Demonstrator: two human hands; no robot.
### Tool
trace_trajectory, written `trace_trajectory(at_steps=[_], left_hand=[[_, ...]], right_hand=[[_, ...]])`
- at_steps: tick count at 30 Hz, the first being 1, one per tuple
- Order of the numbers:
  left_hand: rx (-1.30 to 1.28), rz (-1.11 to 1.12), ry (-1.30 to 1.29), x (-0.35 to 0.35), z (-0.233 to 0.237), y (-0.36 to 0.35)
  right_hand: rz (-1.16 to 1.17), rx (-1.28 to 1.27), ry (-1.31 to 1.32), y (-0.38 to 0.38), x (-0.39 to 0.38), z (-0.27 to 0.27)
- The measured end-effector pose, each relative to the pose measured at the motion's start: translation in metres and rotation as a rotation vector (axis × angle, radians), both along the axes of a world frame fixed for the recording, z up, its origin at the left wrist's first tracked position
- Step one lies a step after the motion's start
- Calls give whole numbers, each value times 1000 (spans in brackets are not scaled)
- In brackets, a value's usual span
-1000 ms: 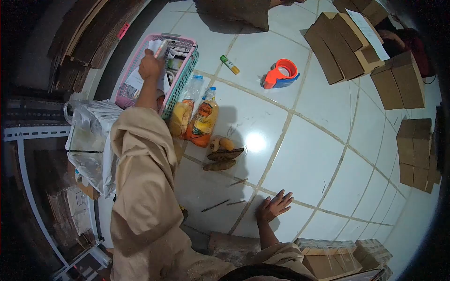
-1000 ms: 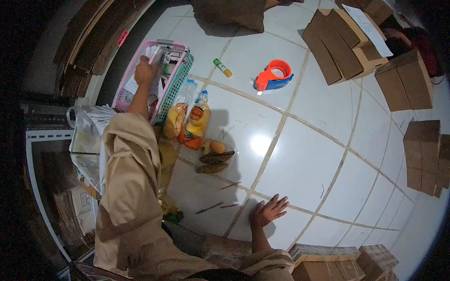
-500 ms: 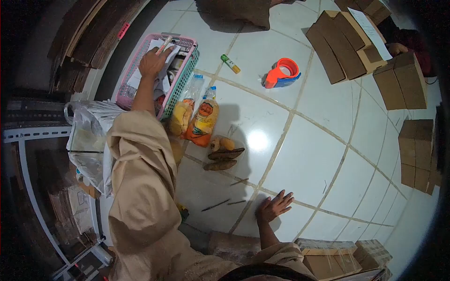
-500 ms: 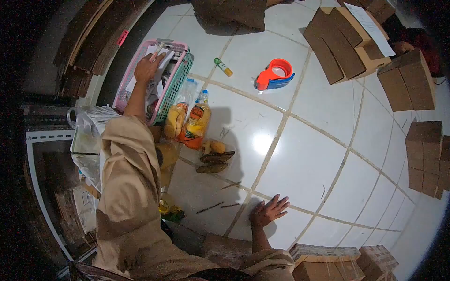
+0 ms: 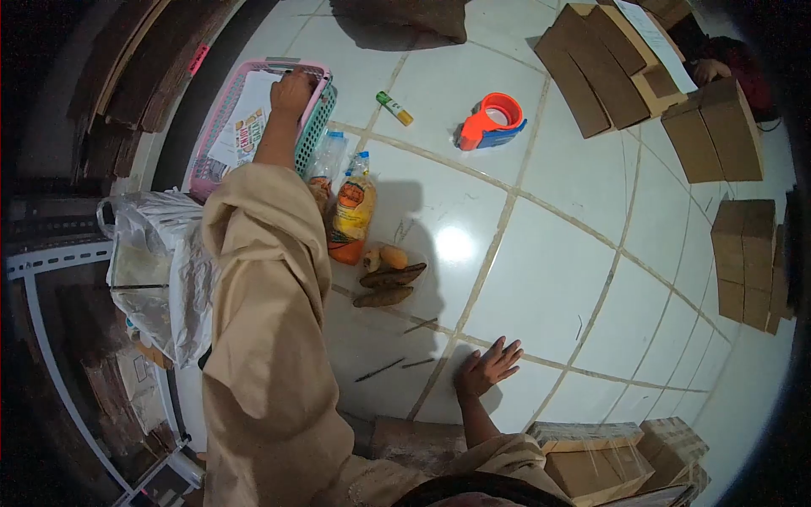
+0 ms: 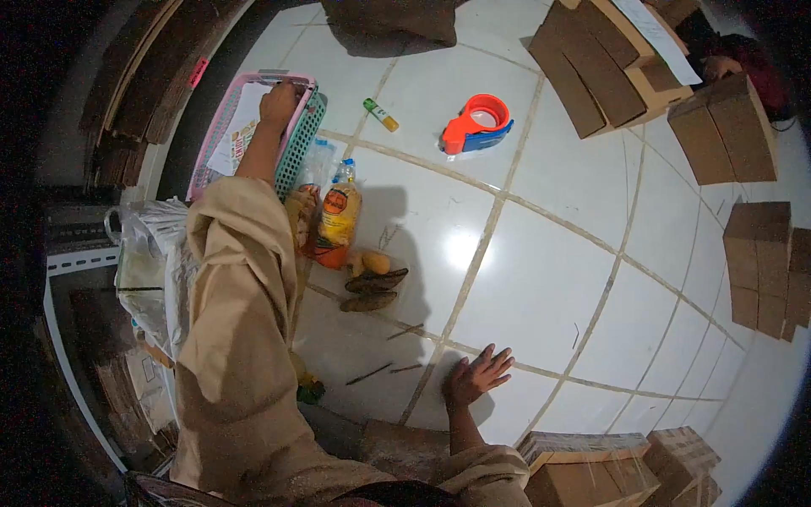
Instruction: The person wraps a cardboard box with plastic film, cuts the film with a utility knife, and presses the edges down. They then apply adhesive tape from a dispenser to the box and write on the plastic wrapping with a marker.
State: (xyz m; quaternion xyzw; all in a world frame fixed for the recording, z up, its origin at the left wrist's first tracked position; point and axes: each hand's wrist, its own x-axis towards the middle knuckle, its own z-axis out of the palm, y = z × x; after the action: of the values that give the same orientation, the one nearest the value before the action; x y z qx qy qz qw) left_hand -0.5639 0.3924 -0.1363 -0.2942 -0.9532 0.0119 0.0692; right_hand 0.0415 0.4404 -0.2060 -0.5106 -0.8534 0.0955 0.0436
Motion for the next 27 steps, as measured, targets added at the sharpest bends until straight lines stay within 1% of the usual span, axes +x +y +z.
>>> trace_trajectory(at_steps=[1,2,4,5,8,9,12,13,14,16,17,19,20,22,23,24,26,27], left_hand=[[-107,12,-65,1,2,1],[-107,5,-65,-1,-3,2],[-238,123,-97,-17,-20,-2],[-314,151,-131,-21,-19,0],[-350,137,-132,-17,-13,3],[-326,149,-103,-29,-24,1],[-358,144,-82,-38,-30,2],[-322,67,-43,-33,-28,0],[-317,48,-44,-29,-26,0],[-276,87,-68,-25,-22,3],[-281,70,-69,-10,-9,5],[69,197,53,13,15,0],[61,192,56,12,17,-4],[691,95,395,8,26,-12],[844,165,457,17,38,-8],[841,151,463,31,50,-3],[1384,370,219,64,76,3],[1565,141,93,83,83,1]], right_hand=[[1,-10,-6,0,0,1],[2,-20,-10,0,-1,2],[-1,-18,-9,0,-3,4],[4,-16,-10,0,-2,5],[-11,-10,-2,0,-1,1],[-19,-4,1,0,0,0],[-25,0,23,0,0,-2],[-24,-22,12,0,0,-1],[-28,-44,0,0,1,0],[-42,-57,25,2,1,3],[-29,-79,54,2,0,5],[-40,-96,58,3,-2,9],[-36,-104,67,3,-2,10],[-25,-90,82,3,2,6],[-22,-94,87,3,2,6],[-21,-99,93,3,3,7],[-22,-99,108,3,5,8],[-6,-83,91,2,8,9]])
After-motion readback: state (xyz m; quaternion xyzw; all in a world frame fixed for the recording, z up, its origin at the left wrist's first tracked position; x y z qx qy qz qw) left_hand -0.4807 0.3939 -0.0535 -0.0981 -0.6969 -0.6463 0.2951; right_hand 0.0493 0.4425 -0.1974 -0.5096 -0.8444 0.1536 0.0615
